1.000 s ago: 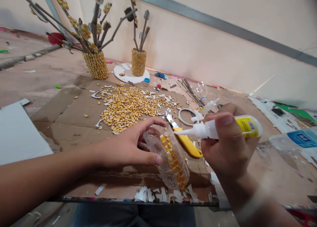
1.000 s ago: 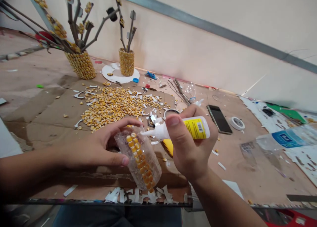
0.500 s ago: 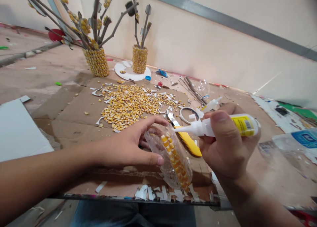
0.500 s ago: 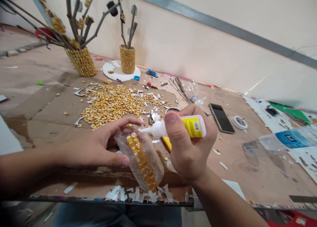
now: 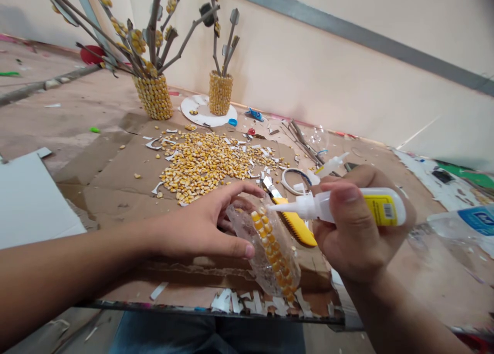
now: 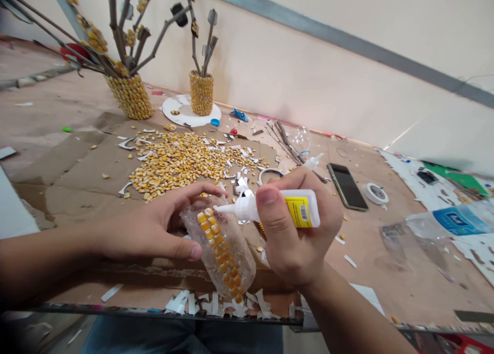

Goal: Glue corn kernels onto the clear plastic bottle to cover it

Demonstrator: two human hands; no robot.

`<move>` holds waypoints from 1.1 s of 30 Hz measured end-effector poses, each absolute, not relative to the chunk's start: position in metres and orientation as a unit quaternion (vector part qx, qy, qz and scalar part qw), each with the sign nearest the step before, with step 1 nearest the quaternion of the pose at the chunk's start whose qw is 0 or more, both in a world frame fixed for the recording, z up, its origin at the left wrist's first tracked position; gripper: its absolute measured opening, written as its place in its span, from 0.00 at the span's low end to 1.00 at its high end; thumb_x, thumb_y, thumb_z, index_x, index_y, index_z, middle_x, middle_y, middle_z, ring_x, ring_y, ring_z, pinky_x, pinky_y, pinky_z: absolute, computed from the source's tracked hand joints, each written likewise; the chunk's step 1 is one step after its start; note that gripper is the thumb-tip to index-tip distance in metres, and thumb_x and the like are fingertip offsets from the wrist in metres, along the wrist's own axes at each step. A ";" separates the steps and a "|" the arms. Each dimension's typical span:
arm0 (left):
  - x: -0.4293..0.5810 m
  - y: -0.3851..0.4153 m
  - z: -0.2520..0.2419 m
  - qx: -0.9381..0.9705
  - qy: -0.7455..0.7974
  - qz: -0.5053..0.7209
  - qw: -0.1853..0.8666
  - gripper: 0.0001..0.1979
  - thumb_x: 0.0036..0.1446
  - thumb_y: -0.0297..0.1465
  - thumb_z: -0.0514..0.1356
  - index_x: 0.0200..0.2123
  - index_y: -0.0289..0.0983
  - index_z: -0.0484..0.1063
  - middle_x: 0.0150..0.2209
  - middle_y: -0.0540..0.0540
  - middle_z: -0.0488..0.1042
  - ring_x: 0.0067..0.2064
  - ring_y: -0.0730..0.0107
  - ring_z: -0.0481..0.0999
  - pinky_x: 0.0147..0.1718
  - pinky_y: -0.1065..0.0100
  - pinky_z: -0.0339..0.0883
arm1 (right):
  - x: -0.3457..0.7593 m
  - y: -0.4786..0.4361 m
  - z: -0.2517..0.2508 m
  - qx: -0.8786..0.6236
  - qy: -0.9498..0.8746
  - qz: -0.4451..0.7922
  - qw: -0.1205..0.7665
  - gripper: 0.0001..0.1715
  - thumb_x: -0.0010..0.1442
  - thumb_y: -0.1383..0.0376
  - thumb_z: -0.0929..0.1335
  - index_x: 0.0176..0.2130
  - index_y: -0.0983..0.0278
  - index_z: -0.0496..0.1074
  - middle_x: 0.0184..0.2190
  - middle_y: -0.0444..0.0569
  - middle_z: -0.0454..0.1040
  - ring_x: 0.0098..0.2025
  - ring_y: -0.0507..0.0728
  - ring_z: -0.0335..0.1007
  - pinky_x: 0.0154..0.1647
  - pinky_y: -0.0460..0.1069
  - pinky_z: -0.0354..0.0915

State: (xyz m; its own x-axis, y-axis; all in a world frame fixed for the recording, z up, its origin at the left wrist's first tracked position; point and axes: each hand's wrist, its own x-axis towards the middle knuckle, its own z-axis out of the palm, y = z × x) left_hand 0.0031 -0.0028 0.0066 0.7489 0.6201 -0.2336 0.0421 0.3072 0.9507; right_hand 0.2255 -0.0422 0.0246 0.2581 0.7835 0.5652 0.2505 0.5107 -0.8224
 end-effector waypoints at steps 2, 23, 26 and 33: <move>0.003 -0.003 0.008 0.557 0.296 0.191 0.752 0.40 0.52 0.31 0.75 0.65 0.42 0.62 0.57 0.40 0.76 0.51 0.53 0.83 0.52 0.53 0.76 | 0.226 -0.041 0.025 -0.441 -0.583 0.193 0.654 0.15 0.66 0.56 0.76 0.31 0.60 0.75 0.22 0.43 0.72 0.21 0.53 0.65 0.15 0.49 0.54; 0.004 -0.002 0.007 0.558 0.292 0.196 0.751 0.39 0.50 0.29 0.76 0.63 0.41 0.64 0.53 0.44 0.78 0.46 0.60 0.83 0.47 0.59 0.77 | 0.233 -0.036 0.023 -0.407 -0.638 0.106 0.645 0.08 0.65 0.64 0.77 0.35 0.61 0.77 0.29 0.46 0.79 0.22 0.51 0.67 0.18 0.48 0.58; 0.005 -0.002 0.006 0.554 0.289 0.200 0.755 0.39 0.51 0.29 0.76 0.63 0.41 0.64 0.53 0.44 0.78 0.46 0.61 0.83 0.47 0.59 0.77 | 0.233 -0.038 0.023 -0.392 -0.646 0.080 0.650 0.06 0.65 0.66 0.77 0.36 0.62 0.78 0.28 0.46 0.78 0.22 0.51 0.67 0.19 0.49 0.58; 0.005 -0.002 0.007 0.553 0.290 0.199 0.755 0.39 0.50 0.29 0.76 0.63 0.41 0.64 0.54 0.42 0.77 0.48 0.57 0.84 0.48 0.57 0.78 | 0.231 -0.040 0.028 -0.398 -0.663 0.058 0.632 0.05 0.63 0.68 0.77 0.36 0.61 0.78 0.25 0.44 0.75 0.21 0.52 0.67 0.18 0.48 0.57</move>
